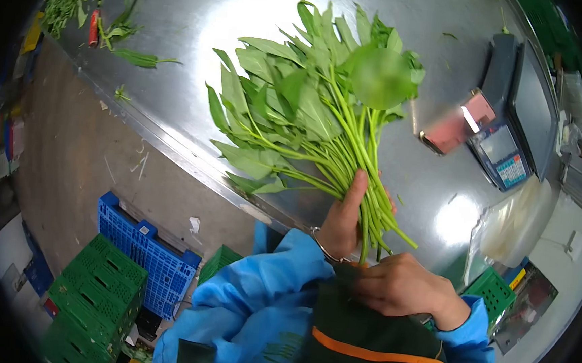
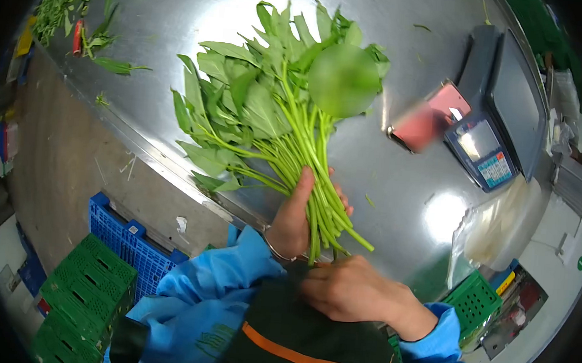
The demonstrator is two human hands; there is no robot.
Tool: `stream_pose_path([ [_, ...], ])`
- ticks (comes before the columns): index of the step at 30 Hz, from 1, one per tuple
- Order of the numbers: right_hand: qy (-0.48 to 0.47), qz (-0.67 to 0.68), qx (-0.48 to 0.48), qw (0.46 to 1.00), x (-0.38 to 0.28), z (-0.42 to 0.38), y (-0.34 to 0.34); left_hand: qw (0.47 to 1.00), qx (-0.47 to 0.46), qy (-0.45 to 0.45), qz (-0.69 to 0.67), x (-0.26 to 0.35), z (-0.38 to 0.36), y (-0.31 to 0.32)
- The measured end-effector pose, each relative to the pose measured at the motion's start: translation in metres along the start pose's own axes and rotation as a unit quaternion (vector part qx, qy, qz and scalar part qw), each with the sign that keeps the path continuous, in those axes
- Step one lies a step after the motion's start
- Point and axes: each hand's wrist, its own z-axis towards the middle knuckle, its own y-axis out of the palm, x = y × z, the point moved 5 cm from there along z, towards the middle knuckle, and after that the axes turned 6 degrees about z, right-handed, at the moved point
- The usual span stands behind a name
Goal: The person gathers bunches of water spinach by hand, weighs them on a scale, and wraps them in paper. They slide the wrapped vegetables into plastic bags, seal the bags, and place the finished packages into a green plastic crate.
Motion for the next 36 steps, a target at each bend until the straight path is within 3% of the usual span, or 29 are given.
stream_pose_path([
  [1,0.011,0.006,0.0,1.0,0.001,-0.013,0.006,1.0,-0.001,-0.011,-0.006,0.002,-0.001,0.007],
  [3,0.258,0.179,0.122,0.942,0.033,-0.055,0.014,0.999,-0.008,0.012,-0.043,0.012,-0.005,0.017],
  [4,0.421,0.239,0.122,0.866,0.051,-0.075,0.023,0.999,-0.016,-0.002,-0.051,0.011,-0.003,0.018],
  [5,0.425,0.242,0.13,0.863,0.064,-0.084,0.037,0.999,-0.02,-0.01,-0.049,0.011,-0.003,0.021],
  [6,0.362,0.224,0.322,0.846,0.082,-0.094,0.039,0.998,-0.005,-0.017,-0.065,0.011,-0.003,0.023],
  [7,0.285,0.196,0.498,0.795,0.084,-0.107,0.033,0.996,0.013,-0.021,-0.081,0.01,-0.003,0.023],
  [9,0.127,0.296,0.674,0.665,0.085,-0.104,0.021,0.998,0.008,-0.015,-0.068,0.008,-0.003,0.025],
  [10,0.096,0.238,0.706,0.66,0.08,-0.093,0.011,0.998,-0.011,0.001,-0.068,0.008,-0.001,0.025],
  [11,0.023,0.171,0.699,0.694,0.078,-0.077,0.001,0.997,-0.029,0.017,-0.068,0.008,-0.001,0.026],
  [12,0.02,0.173,0.703,0.689,0.078,-0.061,-0.004,0.998,-0.036,0.014,-0.057,0.008,-0.004,0.027],
  [14,0.115,0.124,0.548,0.819,0.074,-0.017,-0.005,1.0,-0.001,0.029,-0.01,0.001,-0.004,0.023],
  [15,0.115,0.126,0.552,0.817,0.07,-0.013,-0.004,0.998,0.033,0.047,0.03,0.002,-0.004,0.022],
  [17,0.014,0.117,0.539,0.834,0.056,-0.007,-0.006,1.0,0.021,0.011,-0.017,0.007,-0.01,0.025],
  [18,0.023,0.158,0.612,0.775,0.056,-0.018,-0.007,0.999,0.006,0.015,-0.048,0.01,-0.013,0.029],
  [19,0.027,0.155,0.614,0.773,0.062,-0.027,-0.004,0.996,-0.01,0.019,-0.081,0.011,-0.014,0.032],
  [21,0.074,0.336,0.675,0.652,0.104,-0.066,0.01,0.995,-0.011,0.015,-0.098,0.01,-0.012,0.029],
  [22,0.076,0.332,0.677,0.652,0.112,-0.078,0.015,0.996,-0.015,0.025,-0.086,0.009,-0.01,0.026],
  [24,0.313,0.109,0.577,0.747,0.129,-0.09,0.034,0.998,0.018,0.034,-0.055,0.009,-0.011,0.025],
  [27,0.38,0.091,0.579,0.715,0.185,-0.093,0.077,0.999,0.024,0.029,-0.025,0.01,-0.013,0.02],
  [28,0.386,0.178,0.557,0.714,0.195,-0.078,0.083,0.998,0.034,0.042,0.018,0.02,-0.018,0.027],
  [30,0.177,0.378,0.528,0.74,0.166,-0.026,0.064,0.974,-0.068,0.165,0.143,0.063,-0.033,0.063],
  [32,-0.054,0.41,0.479,0.774,0.094,0.012,0.027,0.893,-0.097,0.314,0.306,0.112,-0.05,0.1],
  [33,-0.061,0.408,0.481,0.774,0.085,0.008,0.022,0.893,-0.072,0.332,0.296,0.128,-0.062,0.115],
  [35,-0.025,0.511,0.321,0.797,0.069,0.006,0.038,0.825,0.0,0.376,0.422,0.161,-0.083,0.133],
  [36,0.038,0.454,0.351,0.819,0.082,-0.006,0.048,0.781,0.047,0.368,0.502,0.167,-0.092,0.141],
])
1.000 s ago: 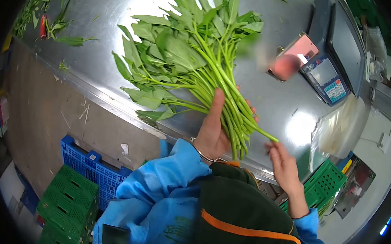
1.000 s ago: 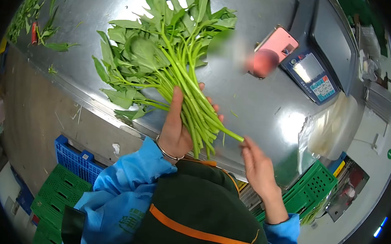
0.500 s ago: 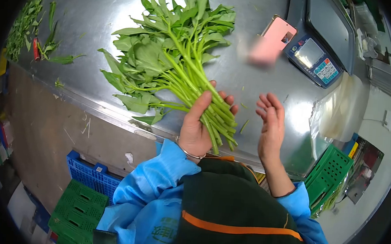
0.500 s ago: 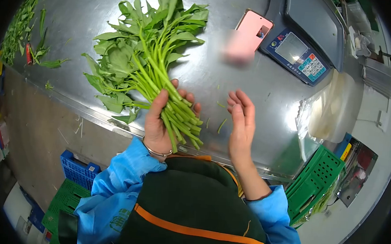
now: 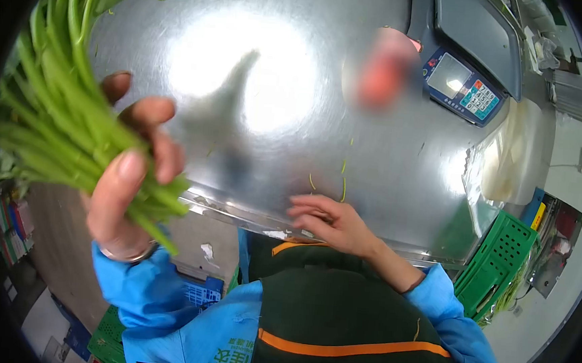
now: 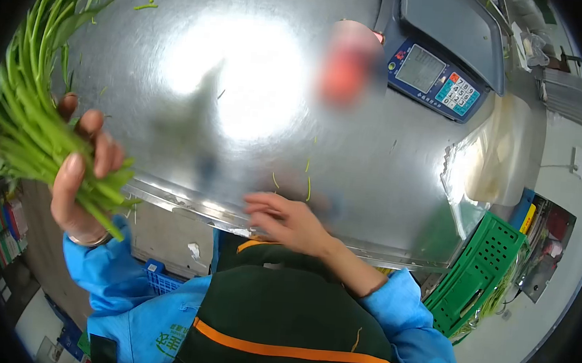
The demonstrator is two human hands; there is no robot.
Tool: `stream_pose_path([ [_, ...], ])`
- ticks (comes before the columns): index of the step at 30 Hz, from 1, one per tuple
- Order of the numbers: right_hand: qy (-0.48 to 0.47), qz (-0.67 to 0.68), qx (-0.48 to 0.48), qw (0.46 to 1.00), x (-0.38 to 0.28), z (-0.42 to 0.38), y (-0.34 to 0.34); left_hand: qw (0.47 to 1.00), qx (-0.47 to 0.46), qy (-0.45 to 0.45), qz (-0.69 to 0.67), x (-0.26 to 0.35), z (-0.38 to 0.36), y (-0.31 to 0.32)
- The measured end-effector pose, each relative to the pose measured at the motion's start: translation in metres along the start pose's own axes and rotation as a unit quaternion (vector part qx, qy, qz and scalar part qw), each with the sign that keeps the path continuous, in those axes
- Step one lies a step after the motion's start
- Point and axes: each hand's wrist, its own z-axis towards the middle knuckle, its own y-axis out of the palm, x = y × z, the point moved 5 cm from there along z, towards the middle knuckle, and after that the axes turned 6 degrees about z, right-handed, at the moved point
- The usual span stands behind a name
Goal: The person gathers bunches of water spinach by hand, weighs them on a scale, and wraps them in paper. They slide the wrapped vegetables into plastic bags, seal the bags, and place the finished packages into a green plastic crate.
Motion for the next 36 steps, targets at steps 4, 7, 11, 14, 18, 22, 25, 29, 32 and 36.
stream_pose_path([
  [4,-0.031,-0.264,0.251,0.931,0.072,-0.075,-0.082,0.969,-0.243,0.03,-0.016,0.015,-0.012,-0.025],
  [7,-0.009,-0.238,0.346,0.908,0.075,-0.101,-0.102,0.959,-0.266,0.085,-0.055,0.025,-0.026,-0.018],
  [11,-0.108,-0.5,0.431,0.743,0.068,-0.055,-0.077,0.977,-0.116,0.035,-0.176,0.015,-0.033,-0.006],
  [14,-0.04,-0.125,0.102,0.986,0.039,-0.014,-0.001,0.975,0.082,-0.006,-0.209,0.013,-0.031,-0.008],
  [18,-0.125,-0.176,-0.099,0.971,0.023,-0.052,0.017,0.986,-0.168,0.017,-0.01,0.028,-0.055,0.004],
  [22,-0.163,-0.388,0.161,0.893,0.075,-0.118,-0.071,0.713,-0.584,0.19,0.338,0.033,-0.099,0.056],
  [25,-0.126,-0.404,0.154,0.893,0.039,-0.165,-0.062,0.691,-0.594,-0.06,0.408,-0.012,-0.121,0.122],
  [29,0.0,-0.412,0.214,0.886,0.135,-0.218,-0.105,0.416,-0.617,-0.038,0.666,-0.112,-0.085,0.116],
  [32,-0.089,-0.456,0.249,0.85,0.119,-0.22,-0.092,0.293,-0.462,-0.124,0.828,-0.065,0.046,-0.008],
  [36,-0.085,-0.439,0.276,0.851,0.116,-0.215,-0.088,0.143,-0.129,-0.145,0.971,0.098,0.218,-0.276],
])
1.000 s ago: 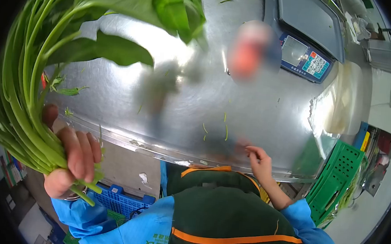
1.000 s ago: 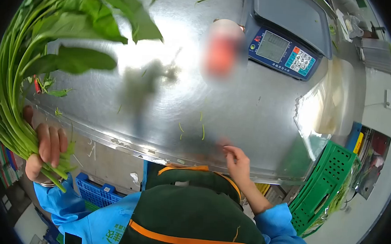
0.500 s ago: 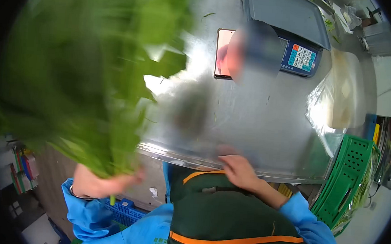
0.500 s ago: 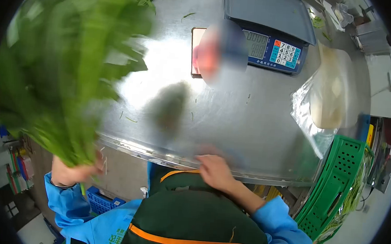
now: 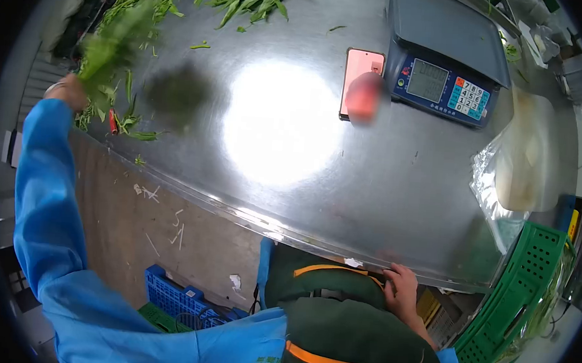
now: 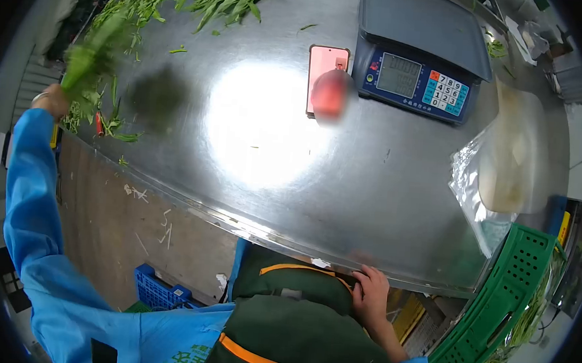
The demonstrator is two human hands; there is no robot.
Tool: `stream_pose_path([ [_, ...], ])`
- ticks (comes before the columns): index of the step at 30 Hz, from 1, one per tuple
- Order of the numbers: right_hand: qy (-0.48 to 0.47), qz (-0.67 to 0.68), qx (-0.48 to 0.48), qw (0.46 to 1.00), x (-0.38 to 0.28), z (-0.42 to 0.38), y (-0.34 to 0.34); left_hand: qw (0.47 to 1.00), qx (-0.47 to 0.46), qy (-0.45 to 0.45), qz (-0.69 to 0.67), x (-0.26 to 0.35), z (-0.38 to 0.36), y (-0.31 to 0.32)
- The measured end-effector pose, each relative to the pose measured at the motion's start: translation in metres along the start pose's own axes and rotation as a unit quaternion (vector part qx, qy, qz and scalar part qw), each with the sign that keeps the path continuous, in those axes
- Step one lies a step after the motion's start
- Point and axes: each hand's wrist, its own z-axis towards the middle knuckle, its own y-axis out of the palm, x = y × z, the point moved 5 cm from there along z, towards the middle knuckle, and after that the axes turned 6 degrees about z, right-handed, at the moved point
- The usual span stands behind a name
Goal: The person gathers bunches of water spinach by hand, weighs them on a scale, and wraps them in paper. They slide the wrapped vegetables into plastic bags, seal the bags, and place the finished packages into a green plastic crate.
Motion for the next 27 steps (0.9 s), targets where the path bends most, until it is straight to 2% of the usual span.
stream_pose_path([
  [1,0.004,0.0,0.002,1.0,-0.001,0.001,0.0,0.945,0.05,-0.168,-0.275,-0.018,-0.051,-0.034],
  [2,0.009,-0.001,0.005,1.0,-0.003,0.003,0.0,0.797,0.054,-0.158,-0.581,-0.038,-0.06,-0.017],
  [3,0.007,-0.002,0.007,1.0,-0.007,0.008,0.0,0.556,0.052,-0.128,-0.819,-0.048,-0.062,-0.003],
  [4,0.032,0.052,0.016,0.998,-0.011,0.013,-0.001,0.555,0.055,-0.127,-0.821,-0.033,-0.071,-0.01],
  [5,0.056,0.105,0.025,0.993,-0.015,0.02,-0.004,0.307,0.161,-0.071,-0.935,-0.012,-0.077,-0.024],
  [6,0.054,0.101,0.027,0.993,-0.029,0.032,-0.009,0.031,0.252,-0.01,-0.967,0.011,-0.097,-0.046],
  [7,0.053,0.153,0.039,0.986,-0.05,0.051,-0.018,0.014,0.286,-0.024,-0.958,0.04,-0.128,-0.079],
  [8,0.05,0.205,0.05,0.976,-0.067,0.072,-0.021,-0.034,0.253,0.112,-0.96,0.065,-0.136,-0.098],
  [9,0.006,0.243,0.057,0.968,-0.084,0.094,-0.02,-0.013,0.239,0.147,-0.96,0.096,-0.164,-0.127],
  [10,-0.039,0.28,0.061,0.957,-0.101,0.115,-0.019,-0.085,0.186,0.157,-0.966,0.129,-0.177,-0.147],
  [12,-0.107,0.34,0.027,0.934,-0.14,0.154,-0.01,-0.181,0.077,0.181,-0.964,0.193,-0.202,-0.174],
  [13,-0.102,0.421,0.02,0.901,-0.161,0.172,-0.001,-0.195,0.065,0.152,-0.967,0.227,-0.209,-0.18],
  [14,-0.093,0.499,0.012,0.861,-0.181,0.19,0.011,-0.224,0.015,0.077,-0.971,0.265,-0.214,-0.182],
  [15,-0.093,0.497,0.004,0.863,-0.196,0.207,0.026,-0.216,-0.008,0.096,-0.972,0.304,-0.216,-0.181],
  [17,0.097,0.657,0.007,0.747,-0.192,0.232,0.067,-0.259,-0.093,0.053,-0.96,0.382,-0.215,-0.176],
  [19,0.119,0.649,0.006,0.752,-0.183,0.246,0.088,-0.312,-0.16,0.02,-0.936,0.42,-0.224,-0.175],
  [21,0.14,0.64,0.007,0.755,-0.179,0.253,0.102,-0.337,-0.163,0.04,-0.926,0.432,-0.227,-0.174],
  [22,0.138,0.652,0.052,0.744,-0.177,0.253,0.101,-0.343,-0.169,0.029,-0.924,0.434,-0.23,-0.171],
  [23,0.133,0.662,0.095,0.731,-0.177,0.255,0.1,-0.335,-0.172,0.066,-0.924,0.432,-0.234,-0.173],
  [24,0.132,0.649,0.116,0.741,-0.182,0.258,0.098,-0.326,-0.172,0.103,-0.924,0.432,-0.236,-0.175],
  [25,0.137,0.646,0.111,0.743,-0.183,0.264,0.1,-0.329,-0.174,0.096,-0.923,0.436,-0.241,-0.174],
  [27,0.103,0.572,0.119,0.805,-0.185,0.279,0.096,-0.253,-0.135,0.151,-0.946,0.438,-0.252,-0.182],
])
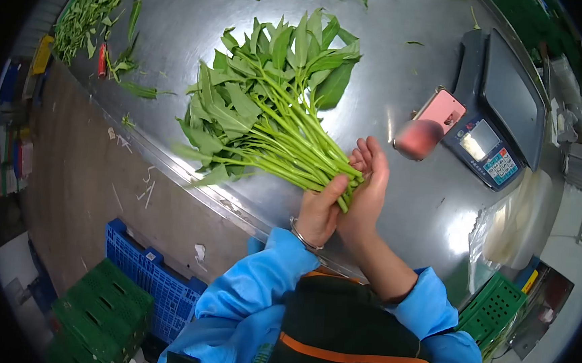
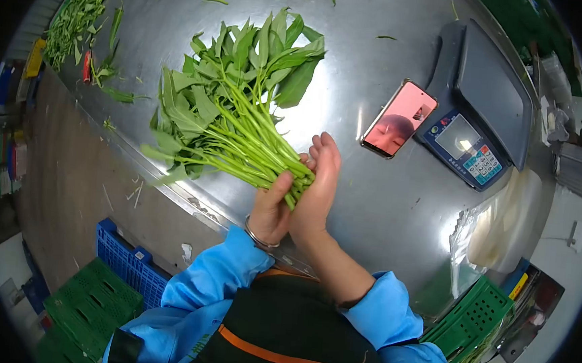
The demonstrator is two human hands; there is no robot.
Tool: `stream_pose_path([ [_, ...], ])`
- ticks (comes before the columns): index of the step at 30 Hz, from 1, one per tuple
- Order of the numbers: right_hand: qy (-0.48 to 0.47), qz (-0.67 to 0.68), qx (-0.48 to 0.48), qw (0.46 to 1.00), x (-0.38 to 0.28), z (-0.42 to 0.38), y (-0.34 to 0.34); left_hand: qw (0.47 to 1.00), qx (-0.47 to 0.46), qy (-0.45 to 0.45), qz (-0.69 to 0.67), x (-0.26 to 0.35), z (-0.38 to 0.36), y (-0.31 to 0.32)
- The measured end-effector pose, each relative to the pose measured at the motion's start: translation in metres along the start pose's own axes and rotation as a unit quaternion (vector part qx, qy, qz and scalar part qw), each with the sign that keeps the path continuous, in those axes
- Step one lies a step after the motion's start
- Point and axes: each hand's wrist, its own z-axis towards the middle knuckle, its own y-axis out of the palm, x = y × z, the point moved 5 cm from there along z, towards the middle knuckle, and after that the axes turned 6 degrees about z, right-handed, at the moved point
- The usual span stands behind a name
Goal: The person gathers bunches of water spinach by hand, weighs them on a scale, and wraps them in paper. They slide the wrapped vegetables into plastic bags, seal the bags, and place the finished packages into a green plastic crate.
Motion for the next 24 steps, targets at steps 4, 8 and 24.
stream_pose_path([
  [4,0.072,-0.067,-0.108,0.989,-0.002,-0.006,-0.008,0.999,0.025,-0.006,-0.039,0.009,0.004,-0.002],
  [8,0.093,-0.211,-0.2,0.952,-0.025,0.013,-0.003,1.0,-0.008,-0.002,-0.014,0.007,0.001,-0.009],
  [24,0.289,-0.209,-0.277,0.892,0.027,0.017,0.019,0.978,0.167,-0.025,-0.122,0.01,-0.045,-0.062],
])
